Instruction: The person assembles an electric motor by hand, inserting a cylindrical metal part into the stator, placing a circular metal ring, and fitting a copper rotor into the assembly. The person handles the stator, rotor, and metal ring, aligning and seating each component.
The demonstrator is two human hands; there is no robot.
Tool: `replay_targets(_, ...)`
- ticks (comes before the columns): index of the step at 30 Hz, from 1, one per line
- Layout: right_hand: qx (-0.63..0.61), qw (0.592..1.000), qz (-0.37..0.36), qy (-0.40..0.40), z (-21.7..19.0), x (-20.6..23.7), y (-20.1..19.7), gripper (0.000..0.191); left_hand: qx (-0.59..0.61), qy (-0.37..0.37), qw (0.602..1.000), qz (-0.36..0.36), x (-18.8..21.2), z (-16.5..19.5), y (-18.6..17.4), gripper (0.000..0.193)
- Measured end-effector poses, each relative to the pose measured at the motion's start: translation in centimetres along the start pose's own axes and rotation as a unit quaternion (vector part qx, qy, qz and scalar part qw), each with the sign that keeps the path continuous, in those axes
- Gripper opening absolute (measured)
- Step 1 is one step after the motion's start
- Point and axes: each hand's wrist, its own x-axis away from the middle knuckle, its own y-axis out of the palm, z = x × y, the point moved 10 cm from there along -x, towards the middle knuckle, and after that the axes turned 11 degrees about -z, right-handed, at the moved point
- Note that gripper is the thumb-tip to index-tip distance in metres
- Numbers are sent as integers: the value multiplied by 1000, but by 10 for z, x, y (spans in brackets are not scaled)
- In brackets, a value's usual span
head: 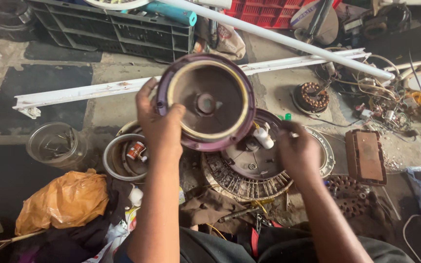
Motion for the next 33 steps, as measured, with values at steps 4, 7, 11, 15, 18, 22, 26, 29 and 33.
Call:
replay_targets(4, 13, 987, 47, -156, -76, 18, -31, 27, -50, -20, 997, -59, 9, 1, 28, 71)
replay_targets(7, 180, 930, -19, -321, -137, 36, 3, 31, -27, -73, 993, -94, 20, -11, 45, 69)
replay_targets(11, 276, 894, -69, -345, -153, 41, 43, 38, -28, 1, 992, -120, 24, -6, 61, 69)
replay_targets(15, 277, 910, -87, -297, -142, 33, 56, 38, -29, -15, 991, -127, 27, -17, 62, 70)
replay_targets(18, 285, 911, -91, -286, -135, 29, 60, 39, -16, -13, 989, -146, 28, -19, 67, 70)
replay_targets(22, 121, 957, -72, -252, -118, 17, 38, 25, -34, 18, 989, -141, 28, -16, 69, 68)
replay_targets(26, 98, 979, 29, -176, -80, 9, -19, 25, -122, 55, 989, -68, 22, -3, 43, 61)
replay_targets(29, 174, 975, -34, -133, -47, 20, -6, 27, -94, 2, 996, -7, 16, -6, 18, 64)
replay_targets(33, 343, 911, -64, -222, -45, 45, 39, 46, -87, 57, 994, 25, 18, 16, 13, 65)
